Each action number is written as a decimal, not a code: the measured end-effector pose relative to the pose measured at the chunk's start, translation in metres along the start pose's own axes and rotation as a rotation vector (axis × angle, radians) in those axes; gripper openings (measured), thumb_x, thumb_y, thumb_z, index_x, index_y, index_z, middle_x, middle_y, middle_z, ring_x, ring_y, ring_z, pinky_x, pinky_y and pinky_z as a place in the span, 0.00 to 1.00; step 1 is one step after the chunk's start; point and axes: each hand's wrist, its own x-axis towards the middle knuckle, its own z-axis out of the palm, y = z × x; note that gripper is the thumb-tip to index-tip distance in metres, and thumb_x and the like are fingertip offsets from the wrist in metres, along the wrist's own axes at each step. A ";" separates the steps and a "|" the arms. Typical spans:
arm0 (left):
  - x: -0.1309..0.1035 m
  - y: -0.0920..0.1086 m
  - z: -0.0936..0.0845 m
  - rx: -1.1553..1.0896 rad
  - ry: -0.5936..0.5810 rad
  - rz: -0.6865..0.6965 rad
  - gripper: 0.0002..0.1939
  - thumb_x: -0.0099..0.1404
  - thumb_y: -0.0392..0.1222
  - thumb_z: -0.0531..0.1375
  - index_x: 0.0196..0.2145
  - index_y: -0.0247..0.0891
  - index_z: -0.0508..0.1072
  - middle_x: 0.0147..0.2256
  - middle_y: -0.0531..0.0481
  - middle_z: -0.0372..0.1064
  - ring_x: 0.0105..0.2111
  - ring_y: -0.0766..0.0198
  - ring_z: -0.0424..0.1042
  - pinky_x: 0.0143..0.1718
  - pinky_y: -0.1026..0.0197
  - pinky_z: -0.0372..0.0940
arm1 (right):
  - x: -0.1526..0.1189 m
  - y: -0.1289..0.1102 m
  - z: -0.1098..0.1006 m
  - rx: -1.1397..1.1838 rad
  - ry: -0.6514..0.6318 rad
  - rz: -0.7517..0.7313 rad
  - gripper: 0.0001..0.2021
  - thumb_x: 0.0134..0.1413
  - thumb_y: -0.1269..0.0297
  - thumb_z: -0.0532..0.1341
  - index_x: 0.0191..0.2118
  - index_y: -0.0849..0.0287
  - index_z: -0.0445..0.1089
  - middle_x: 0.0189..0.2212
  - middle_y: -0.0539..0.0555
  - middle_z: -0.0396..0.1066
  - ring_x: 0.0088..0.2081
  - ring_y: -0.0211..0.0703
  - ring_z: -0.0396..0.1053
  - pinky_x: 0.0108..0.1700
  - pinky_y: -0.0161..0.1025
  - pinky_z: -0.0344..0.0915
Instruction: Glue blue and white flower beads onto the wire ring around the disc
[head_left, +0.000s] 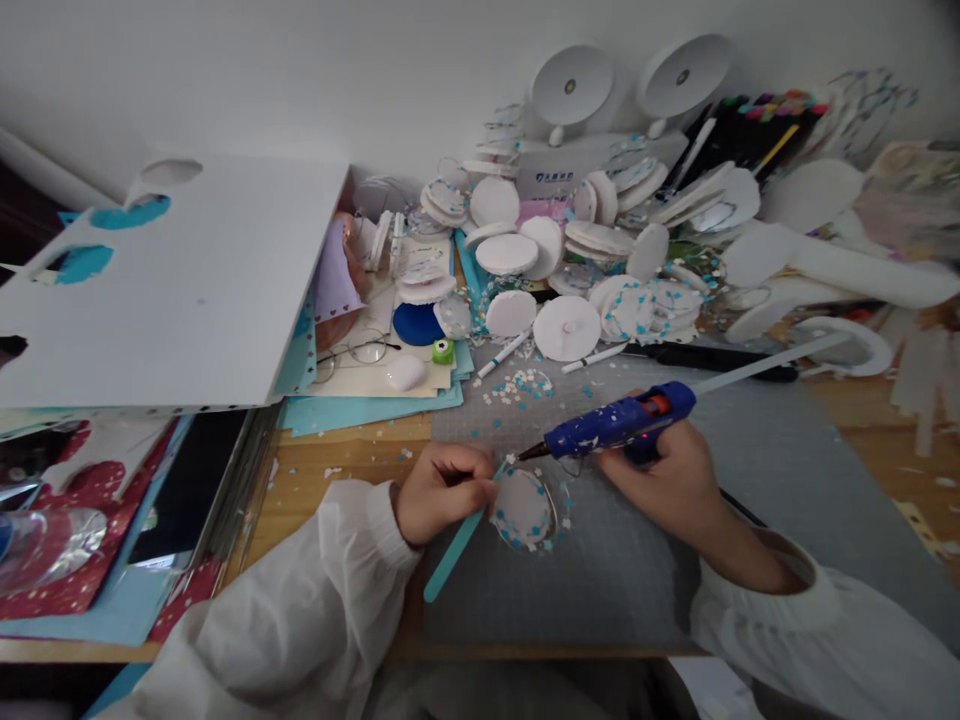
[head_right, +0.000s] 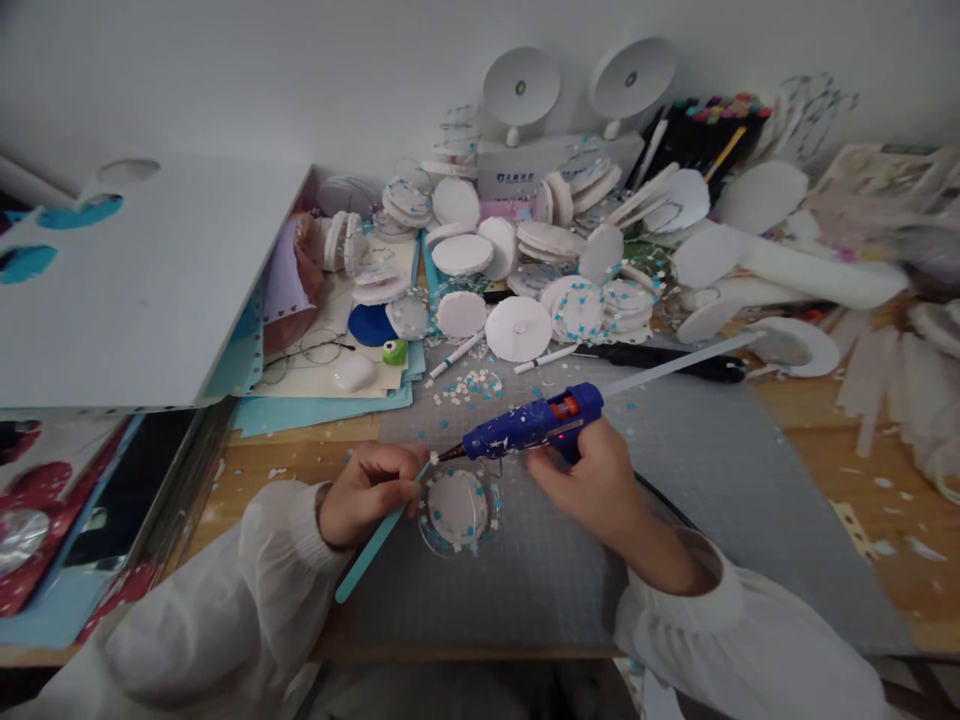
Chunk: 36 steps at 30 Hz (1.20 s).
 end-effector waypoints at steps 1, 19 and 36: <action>0.000 0.000 0.000 -0.008 -0.004 0.003 0.17 0.56 0.43 0.60 0.13 0.36 0.66 0.18 0.53 0.56 0.21 0.67 0.55 0.25 0.61 0.50 | 0.000 0.000 0.000 0.001 -0.001 -0.001 0.07 0.40 0.59 0.59 0.26 0.56 0.64 0.20 0.51 0.66 0.22 0.43 0.65 0.23 0.40 0.62; 0.001 -0.003 -0.001 -0.017 -0.029 0.029 0.17 0.56 0.43 0.61 0.14 0.34 0.66 0.17 0.54 0.56 0.20 0.68 0.55 0.24 0.63 0.50 | -0.001 0.004 0.003 -0.024 -0.039 0.047 0.07 0.40 0.58 0.58 0.25 0.55 0.63 0.20 0.51 0.67 0.22 0.44 0.65 0.24 0.40 0.62; 0.001 -0.003 -0.001 0.001 -0.042 0.065 0.18 0.57 0.42 0.60 0.14 0.34 0.64 0.17 0.54 0.55 0.20 0.70 0.55 0.23 0.63 0.50 | -0.001 0.006 0.006 -0.027 -0.025 0.003 0.07 0.41 0.59 0.58 0.25 0.56 0.64 0.19 0.51 0.66 0.21 0.43 0.64 0.23 0.39 0.60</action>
